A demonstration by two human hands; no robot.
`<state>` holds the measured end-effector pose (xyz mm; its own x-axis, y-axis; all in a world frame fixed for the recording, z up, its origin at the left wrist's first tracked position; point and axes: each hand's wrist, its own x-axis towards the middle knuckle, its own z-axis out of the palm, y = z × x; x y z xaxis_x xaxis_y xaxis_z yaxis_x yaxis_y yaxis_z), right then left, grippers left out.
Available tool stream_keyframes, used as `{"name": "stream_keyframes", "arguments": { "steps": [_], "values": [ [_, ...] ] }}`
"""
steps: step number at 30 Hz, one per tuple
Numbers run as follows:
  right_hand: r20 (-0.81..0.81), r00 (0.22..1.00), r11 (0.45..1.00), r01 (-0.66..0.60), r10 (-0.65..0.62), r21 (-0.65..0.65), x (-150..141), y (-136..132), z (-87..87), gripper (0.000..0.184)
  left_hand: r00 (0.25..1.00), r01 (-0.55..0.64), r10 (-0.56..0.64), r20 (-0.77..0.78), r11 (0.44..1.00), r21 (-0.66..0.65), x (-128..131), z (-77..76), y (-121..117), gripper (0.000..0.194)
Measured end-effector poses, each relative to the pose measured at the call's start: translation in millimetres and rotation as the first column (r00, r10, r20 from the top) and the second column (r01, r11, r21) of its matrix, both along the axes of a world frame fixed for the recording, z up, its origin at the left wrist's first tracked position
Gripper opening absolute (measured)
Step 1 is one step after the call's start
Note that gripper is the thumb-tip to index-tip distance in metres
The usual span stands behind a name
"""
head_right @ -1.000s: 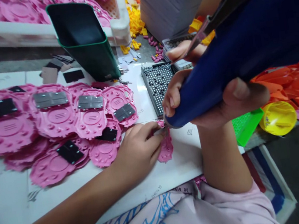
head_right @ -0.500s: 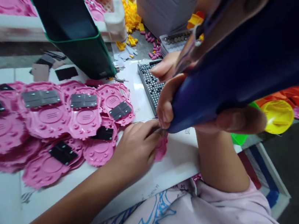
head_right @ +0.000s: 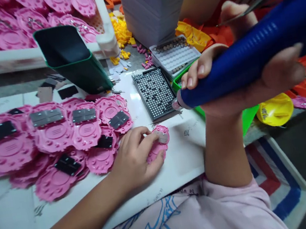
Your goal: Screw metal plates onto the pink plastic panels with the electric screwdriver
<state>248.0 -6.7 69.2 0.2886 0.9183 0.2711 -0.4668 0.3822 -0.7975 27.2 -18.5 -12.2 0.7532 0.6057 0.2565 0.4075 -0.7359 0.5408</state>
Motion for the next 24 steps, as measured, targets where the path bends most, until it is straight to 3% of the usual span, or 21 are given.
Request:
{"name": "stream_keyframes", "arguments": {
  "steps": [2,3,5,8,13,17,21,24],
  "values": [
    [0.179,0.915,0.932,0.347,-0.361,0.104,-11,7,0.1,0.035,0.995,-0.033,0.036,-0.093,0.999,0.029,1,0.8,-4,0.048],
    [0.208,0.865,0.889,0.441,-0.457,0.122,-17,11,0.0,0.035,0.99,-0.039,0.044,-0.136,0.998,0.042,1,0.9,-6,0.059],
    [0.24,0.825,0.857,0.511,-0.511,0.069,-28,15,-0.8,0.035,0.98,-0.037,0.047,-0.194,0.998,0.054,1,0.9,-8,0.065],
    [0.235,0.791,0.821,0.569,-0.564,0.056,-38,18,-3.5,0.03,0.981,-0.025,0.035,-0.191,0.998,0.055,0,0.4,-9,0.05],
    [0.16,0.797,0.813,0.564,-0.582,0.146,-37,24,-11.0,0.019,0.993,-0.017,0.025,-0.112,0.997,0.07,0,-0.6,-7,0.044],
    [0.16,0.79,0.805,0.572,-0.592,0.156,-30,31,-18.4,0.023,0.994,0.001,0.006,-0.113,0.998,0.061,0,0.4,-6,0.042],
    [0.159,0.85,0.859,0.469,-0.502,0.205,-19,34,-27.6,0.034,0.992,0.027,-0.022,-0.121,0.999,0.045,0,1.7,-5,0.036],
    [0.234,0.861,0.892,0.437,-0.452,0.119,-14,31,-30.9,0.039,0.99,0.033,-0.027,-0.138,0.999,0.043,1,1.6,-5,0.035]
  ]
}}
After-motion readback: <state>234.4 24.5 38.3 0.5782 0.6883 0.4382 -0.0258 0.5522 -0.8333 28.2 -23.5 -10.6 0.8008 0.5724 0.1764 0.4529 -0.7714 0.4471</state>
